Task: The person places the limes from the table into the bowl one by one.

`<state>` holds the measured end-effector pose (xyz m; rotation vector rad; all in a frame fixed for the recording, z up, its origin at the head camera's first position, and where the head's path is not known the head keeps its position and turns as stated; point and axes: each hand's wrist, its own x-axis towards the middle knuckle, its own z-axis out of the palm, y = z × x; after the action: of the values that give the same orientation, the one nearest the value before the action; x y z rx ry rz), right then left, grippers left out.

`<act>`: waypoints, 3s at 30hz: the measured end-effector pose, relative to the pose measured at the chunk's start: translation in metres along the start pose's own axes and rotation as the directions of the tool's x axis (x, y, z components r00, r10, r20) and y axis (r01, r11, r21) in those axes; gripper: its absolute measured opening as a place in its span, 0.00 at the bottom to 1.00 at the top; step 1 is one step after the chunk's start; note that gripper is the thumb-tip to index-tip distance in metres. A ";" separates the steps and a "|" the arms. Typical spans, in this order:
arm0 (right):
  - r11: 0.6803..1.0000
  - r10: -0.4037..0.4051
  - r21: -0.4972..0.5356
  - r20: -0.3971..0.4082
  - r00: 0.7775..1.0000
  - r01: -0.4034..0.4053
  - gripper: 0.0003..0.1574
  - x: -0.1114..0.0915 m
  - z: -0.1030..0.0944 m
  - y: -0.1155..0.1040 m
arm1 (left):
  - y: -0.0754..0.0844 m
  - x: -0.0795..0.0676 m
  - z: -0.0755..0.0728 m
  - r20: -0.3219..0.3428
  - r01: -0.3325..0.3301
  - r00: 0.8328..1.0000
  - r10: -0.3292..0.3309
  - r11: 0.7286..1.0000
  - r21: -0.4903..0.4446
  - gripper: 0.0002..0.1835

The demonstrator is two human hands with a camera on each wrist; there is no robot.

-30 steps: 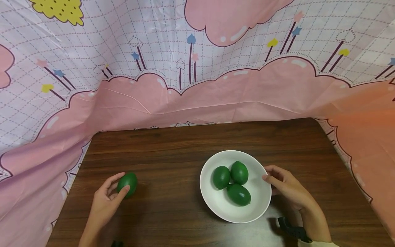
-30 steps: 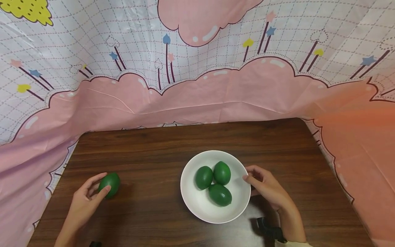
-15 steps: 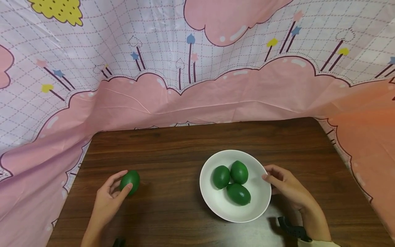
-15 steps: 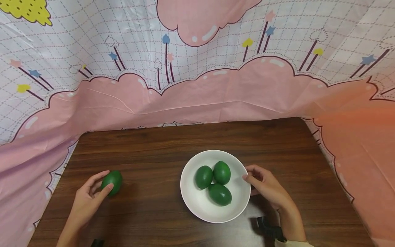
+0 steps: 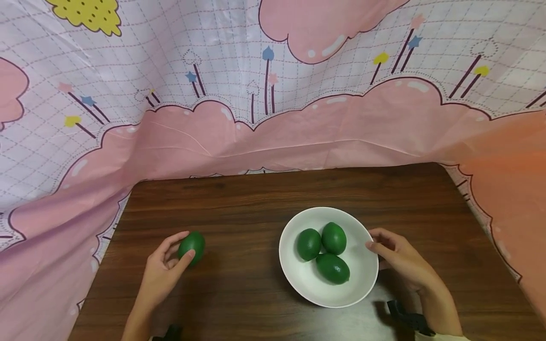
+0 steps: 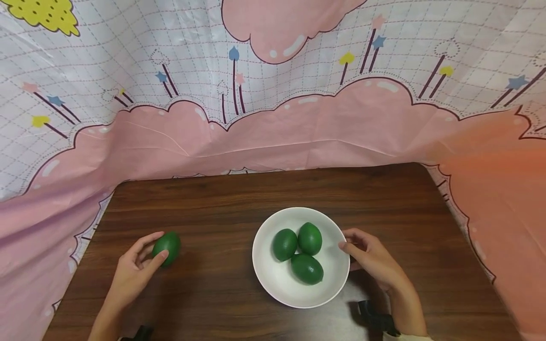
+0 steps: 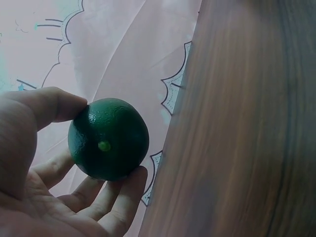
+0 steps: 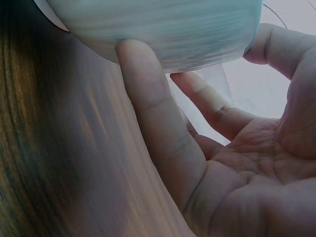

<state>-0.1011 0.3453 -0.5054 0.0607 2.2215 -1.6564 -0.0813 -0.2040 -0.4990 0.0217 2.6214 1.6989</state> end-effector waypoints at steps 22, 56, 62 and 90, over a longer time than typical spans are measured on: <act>1.000 0.000 0.014 -0.005 1.000 0.000 0.27 -0.001 -0.002 0.001 | 0.006 0.007 0.017 0.067 -0.027 0.997 0.028 1.000 -0.015 0.27; 1.000 -0.005 0.025 0.011 1.000 0.004 0.28 -0.001 -0.002 0.000 | 0.012 0.008 0.035 0.112 -0.040 0.993 0.044 0.998 -0.039 0.27; 1.000 -0.011 0.019 0.012 1.000 0.011 0.28 -0.001 -0.002 0.000 | 0.015 0.007 0.039 0.112 -0.070 0.991 0.076 0.996 -0.054 0.27; 1.000 -0.002 0.020 0.001 1.000 0.002 0.28 -0.001 -0.003 -0.001 | 0.025 0.015 0.056 0.143 -0.108 0.983 0.116 0.992 -0.067 0.26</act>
<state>-0.1008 0.3482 -0.5036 0.0624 2.2049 -1.6801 -0.0952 -0.1421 -0.4996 0.2878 2.5067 1.7335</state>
